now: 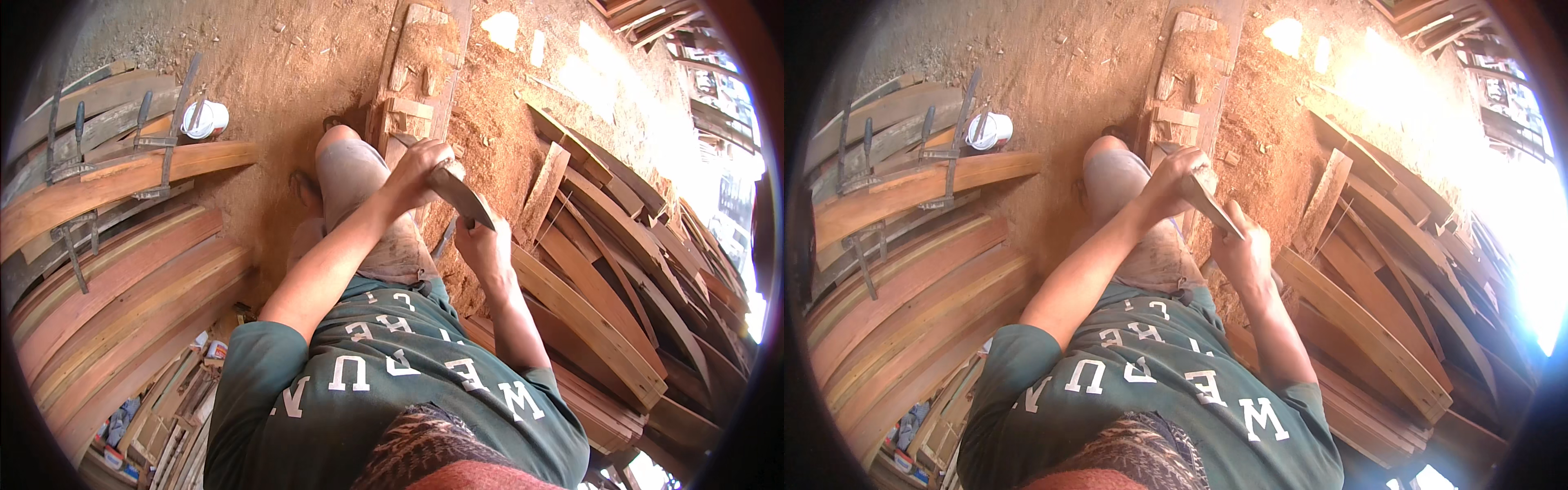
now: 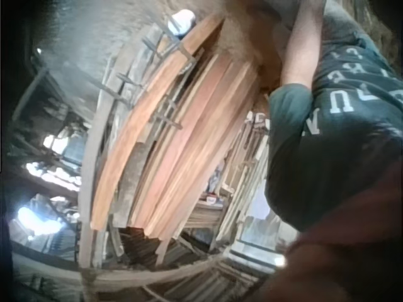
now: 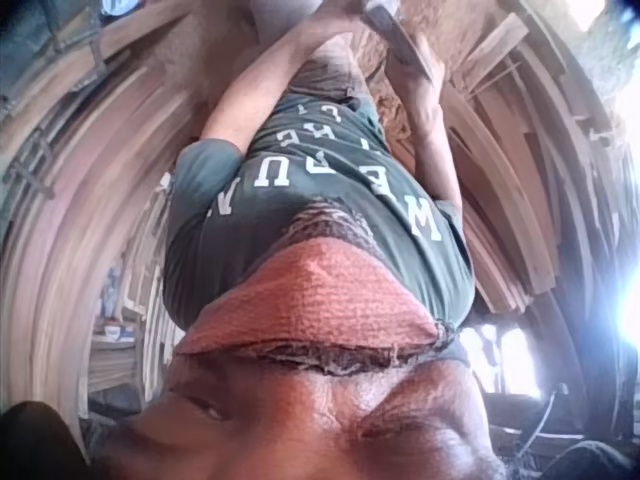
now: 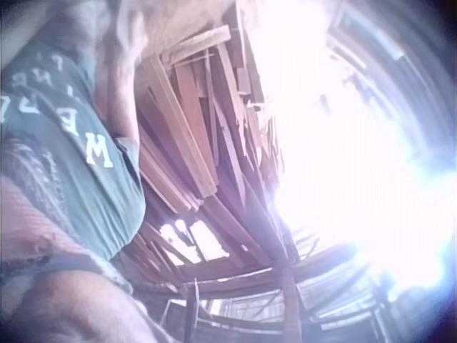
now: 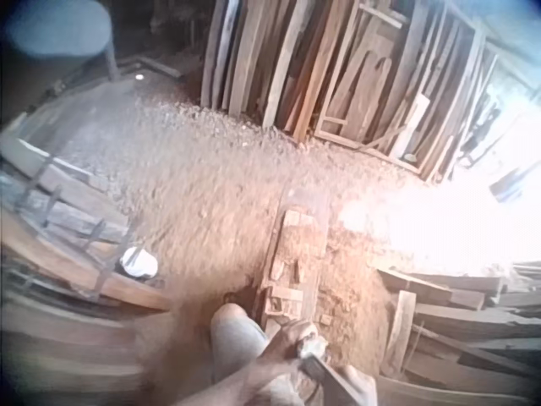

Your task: The person selects a wooden plank from a stack and uses a chisel and a small axe to carve a rectangular notch into the wood. They repeatedly strike the chisel with the axe to remove wood chips and shape the notch.

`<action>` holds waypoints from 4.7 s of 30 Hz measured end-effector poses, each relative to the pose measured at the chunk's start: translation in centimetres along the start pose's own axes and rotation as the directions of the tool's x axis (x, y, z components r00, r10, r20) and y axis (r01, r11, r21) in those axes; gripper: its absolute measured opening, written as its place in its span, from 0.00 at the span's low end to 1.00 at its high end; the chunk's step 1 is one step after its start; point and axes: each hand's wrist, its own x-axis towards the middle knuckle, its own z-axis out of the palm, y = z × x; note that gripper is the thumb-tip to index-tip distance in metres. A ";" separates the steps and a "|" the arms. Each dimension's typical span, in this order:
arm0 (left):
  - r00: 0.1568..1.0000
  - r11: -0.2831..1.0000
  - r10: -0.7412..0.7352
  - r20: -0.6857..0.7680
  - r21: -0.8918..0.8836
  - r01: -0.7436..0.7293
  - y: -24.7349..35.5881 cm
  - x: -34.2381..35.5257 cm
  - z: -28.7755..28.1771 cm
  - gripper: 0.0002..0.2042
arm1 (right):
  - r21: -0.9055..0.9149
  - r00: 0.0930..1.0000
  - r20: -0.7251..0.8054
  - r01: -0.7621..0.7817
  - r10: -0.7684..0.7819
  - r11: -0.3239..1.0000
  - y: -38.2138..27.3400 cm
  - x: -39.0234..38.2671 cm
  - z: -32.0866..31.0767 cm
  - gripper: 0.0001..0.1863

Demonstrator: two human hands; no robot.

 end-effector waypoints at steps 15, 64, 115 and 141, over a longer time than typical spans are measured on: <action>0.933 0.756 0.137 -0.332 0.644 0.119 2.5 -2.0 -19.4 0.12 | 0.490 0.951 -0.288 0.248 -0.113 0.836 -1.7 8.2 -2.5 0.12; -0.493 -0.398 -0.868 -0.059 -0.512 0.761 18.2 -73.3 24.0 0.08 | 0.579 -0.330 0.687 0.787 -0.647 0.213 -35.7 -11.6 17.4 0.19; -0.971 0.892 0.234 -0.045 -0.388 0.233 29.3 -53.4 23.5 0.10 | 0.713 -0.716 0.695 0.698 0.060 0.070 -27.7 -25.2 23.1 0.16; -0.973 0.931 0.229 -0.015 -0.287 0.224 25.9 -55.0 24.5 0.08 | 0.805 -0.806 0.591 0.591 0.002 0.053 -26.8 -25.6 20.9 0.18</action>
